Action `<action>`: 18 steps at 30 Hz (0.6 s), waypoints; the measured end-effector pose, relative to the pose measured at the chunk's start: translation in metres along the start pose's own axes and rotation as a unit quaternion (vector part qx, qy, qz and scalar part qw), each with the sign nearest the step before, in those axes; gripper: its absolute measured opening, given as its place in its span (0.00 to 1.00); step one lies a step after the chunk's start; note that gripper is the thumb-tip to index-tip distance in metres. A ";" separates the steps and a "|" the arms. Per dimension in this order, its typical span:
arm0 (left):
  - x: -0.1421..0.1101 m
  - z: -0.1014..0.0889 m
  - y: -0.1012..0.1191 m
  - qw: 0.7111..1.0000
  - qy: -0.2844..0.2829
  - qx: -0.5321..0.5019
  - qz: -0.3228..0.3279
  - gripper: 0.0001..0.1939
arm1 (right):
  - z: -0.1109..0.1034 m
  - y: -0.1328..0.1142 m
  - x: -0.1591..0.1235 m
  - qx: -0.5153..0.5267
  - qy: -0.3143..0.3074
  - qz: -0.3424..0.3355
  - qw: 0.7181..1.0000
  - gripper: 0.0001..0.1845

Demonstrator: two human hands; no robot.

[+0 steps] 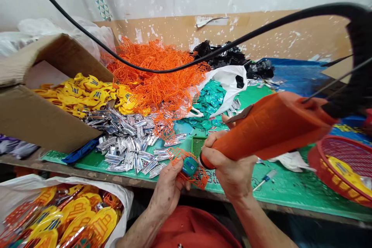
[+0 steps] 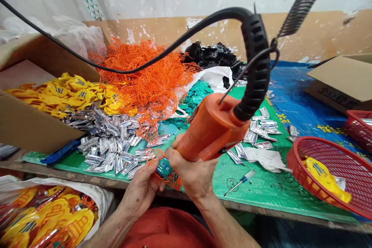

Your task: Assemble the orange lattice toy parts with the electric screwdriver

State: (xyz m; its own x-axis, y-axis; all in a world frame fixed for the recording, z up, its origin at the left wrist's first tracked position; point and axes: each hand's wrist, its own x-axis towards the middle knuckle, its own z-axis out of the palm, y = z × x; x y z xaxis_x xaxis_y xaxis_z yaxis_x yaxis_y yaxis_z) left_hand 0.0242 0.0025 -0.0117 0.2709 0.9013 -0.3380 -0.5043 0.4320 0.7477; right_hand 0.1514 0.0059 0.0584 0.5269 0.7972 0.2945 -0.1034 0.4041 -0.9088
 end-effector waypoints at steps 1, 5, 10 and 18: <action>0.000 0.000 0.000 1.000 0.000 -0.006 -0.001 0.14 | 0.001 -0.001 0.000 0.002 0.005 -0.002 1.000 0.08; 0.001 0.001 0.002 1.000 0.000 -0.027 -0.001 0.14 | 0.007 -0.007 0.000 0.014 0.019 -0.002 1.000 0.08; 0.001 0.005 0.005 0.999 -0.018 -0.035 -0.017 0.16 | 0.007 -0.007 -0.007 0.015 0.002 0.006 1.000 0.07; -0.001 0.007 0.009 0.997 -0.011 -0.033 -0.064 0.18 | -0.009 -0.010 -0.001 0.067 -0.032 0.043 0.996 0.05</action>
State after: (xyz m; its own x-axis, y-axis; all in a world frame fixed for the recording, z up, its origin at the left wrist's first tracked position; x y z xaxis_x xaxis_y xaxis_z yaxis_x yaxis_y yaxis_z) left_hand 0.0257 0.0054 -0.0008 0.3535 0.8380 -0.4157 -0.5172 0.5454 0.6596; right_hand 0.1593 -0.0033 0.0639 0.4574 0.8568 0.2383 -0.2611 0.3855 -0.8850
